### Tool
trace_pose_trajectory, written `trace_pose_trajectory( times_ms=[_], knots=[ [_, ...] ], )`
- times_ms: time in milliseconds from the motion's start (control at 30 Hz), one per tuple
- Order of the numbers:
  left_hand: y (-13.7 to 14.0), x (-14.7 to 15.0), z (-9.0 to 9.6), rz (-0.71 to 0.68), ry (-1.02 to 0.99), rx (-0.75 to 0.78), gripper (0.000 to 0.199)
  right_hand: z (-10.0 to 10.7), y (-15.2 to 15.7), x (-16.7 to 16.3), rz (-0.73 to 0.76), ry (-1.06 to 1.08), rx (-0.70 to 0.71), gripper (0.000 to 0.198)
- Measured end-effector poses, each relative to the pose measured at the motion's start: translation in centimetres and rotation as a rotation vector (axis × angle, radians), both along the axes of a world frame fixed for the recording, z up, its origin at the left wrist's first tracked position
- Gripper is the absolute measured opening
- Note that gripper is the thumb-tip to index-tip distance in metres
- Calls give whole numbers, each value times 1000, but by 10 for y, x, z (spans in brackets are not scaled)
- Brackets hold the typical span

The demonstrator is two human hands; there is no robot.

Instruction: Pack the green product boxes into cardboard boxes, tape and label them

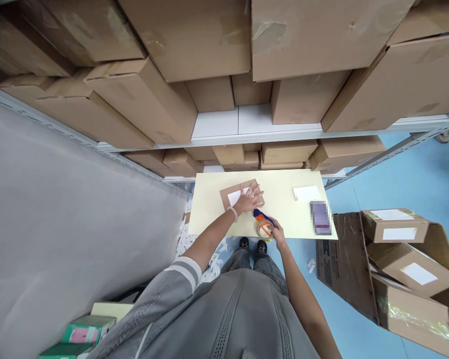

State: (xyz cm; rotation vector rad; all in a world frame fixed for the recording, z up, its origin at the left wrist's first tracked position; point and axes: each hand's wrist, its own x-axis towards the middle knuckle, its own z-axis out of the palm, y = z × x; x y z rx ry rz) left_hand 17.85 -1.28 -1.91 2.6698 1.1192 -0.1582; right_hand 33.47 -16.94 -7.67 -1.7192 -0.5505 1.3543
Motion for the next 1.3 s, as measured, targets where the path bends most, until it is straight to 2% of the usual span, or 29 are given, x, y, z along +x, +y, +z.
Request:
trace_pose_trajectory(
  times_ms=[67,133,200,267,367,433,600,733,867,1033,1300],
  knots=[
    [4,-9,5,-38,4,-56,63,-3,-2,-1,-12,27,-19,49],
    [9,-30,11,-111,-14,-106,66,-6,-4,0,-7,31,-31,50],
    [13,-64,16,-182,-12,-143,71,-8,-6,1,-11,29,-31,49],
    [11,-102,20,-209,70,-157,82,-10,-6,2,-25,32,-22,48],
    [-2,-149,18,-222,157,-67,94,-14,-5,3,-42,65,-19,47],
    [-18,-163,12,-166,164,23,94,-16,0,3,-61,99,-35,47],
    [-56,-151,-10,116,157,187,86,-6,37,0,-69,74,-17,43],
    [-72,-123,-16,238,174,250,90,9,79,-14,-22,66,-39,49],
    [-68,-96,-13,204,170,253,94,17,103,-32,-8,50,-50,58],
    [-46,-92,-8,23,90,228,87,20,100,-35,27,22,-60,65],
    [-40,-92,-15,112,27,153,92,30,79,-43,31,-7,20,75]
  ],
)
